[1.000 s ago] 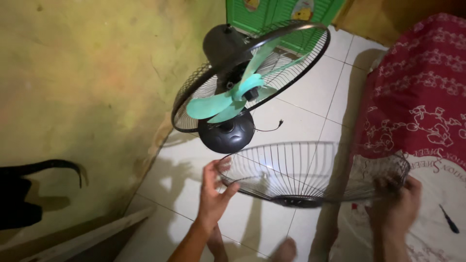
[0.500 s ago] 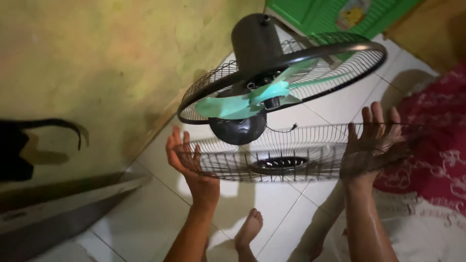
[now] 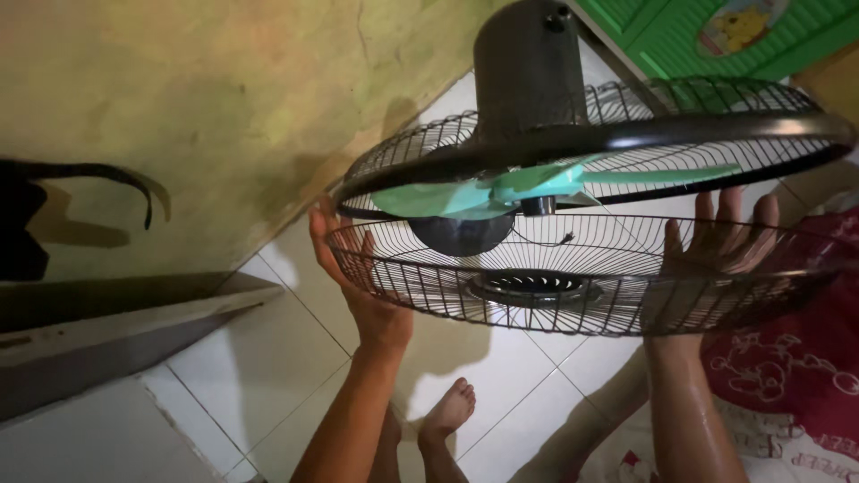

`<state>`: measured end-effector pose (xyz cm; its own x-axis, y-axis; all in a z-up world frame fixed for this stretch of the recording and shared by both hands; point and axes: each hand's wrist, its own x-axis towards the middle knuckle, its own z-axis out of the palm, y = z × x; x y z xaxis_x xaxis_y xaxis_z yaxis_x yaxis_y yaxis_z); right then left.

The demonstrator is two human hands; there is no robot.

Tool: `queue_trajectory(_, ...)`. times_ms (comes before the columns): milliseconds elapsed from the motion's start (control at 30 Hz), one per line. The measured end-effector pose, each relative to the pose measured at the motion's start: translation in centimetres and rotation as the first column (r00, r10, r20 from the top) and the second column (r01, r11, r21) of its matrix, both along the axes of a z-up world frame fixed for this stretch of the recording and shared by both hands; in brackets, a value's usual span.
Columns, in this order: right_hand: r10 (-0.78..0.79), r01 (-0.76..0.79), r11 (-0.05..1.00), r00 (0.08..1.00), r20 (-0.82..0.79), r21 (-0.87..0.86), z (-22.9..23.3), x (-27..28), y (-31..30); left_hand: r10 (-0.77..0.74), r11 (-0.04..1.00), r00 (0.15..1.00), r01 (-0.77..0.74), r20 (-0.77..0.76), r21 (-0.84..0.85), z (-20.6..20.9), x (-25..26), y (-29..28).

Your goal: The person removes the front fan cage, then reattaches it to the standing electric fan. The hands manipulate the cage and align it with the fan head, completing the reassembly.

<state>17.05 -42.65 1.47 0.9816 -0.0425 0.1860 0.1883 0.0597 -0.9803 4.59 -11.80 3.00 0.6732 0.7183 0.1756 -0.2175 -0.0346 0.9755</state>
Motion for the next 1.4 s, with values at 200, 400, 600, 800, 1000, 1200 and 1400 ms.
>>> queue_trajectory(200,0.078,-0.078,0.997,0.996,0.053,0.012,0.6,0.9,1.5,-0.059,0.998,0.998,0.058,0.029,0.036,0.0,0.8,0.3)
queue_trajectory(400,-0.012,0.01,0.998,1.0,-0.028,-0.065,0.0,0.8,1.5,-0.03,0.996,0.999,0.029,0.011,0.083,0.8,1.1,0.8)
queue_trajectory(600,-0.005,0.002,0.998,0.998,0.055,0.059,-1.1,0.9,-0.8,-0.028,0.997,0.999,0.03,-0.033,0.067,2.4,0.3,-0.3)
queue_trajectory(800,0.039,-0.041,0.998,0.999,0.025,0.05,-1.0,1.3,-0.5,-0.024,0.99,1.0,0.024,0.0,0.135,2.0,1.3,0.3)
queue_trajectory(1000,0.029,-0.029,0.999,0.999,-0.018,0.042,-1.9,2.2,0.2,-0.049,0.995,0.999,0.05,-0.016,0.083,1.9,1.8,0.9)
queue_trajectory(1200,0.09,-0.091,0.995,0.996,0.021,0.046,-4.6,2.8,-1.3,-0.106,0.992,0.994,0.104,0.019,0.071,1.3,1.7,1.9)
queue_trajectory(1400,0.081,-0.081,0.991,0.997,0.0,0.104,-5.3,3.4,-1.9,-0.122,0.98,0.992,0.126,-0.035,0.155,-0.7,1.0,4.2)
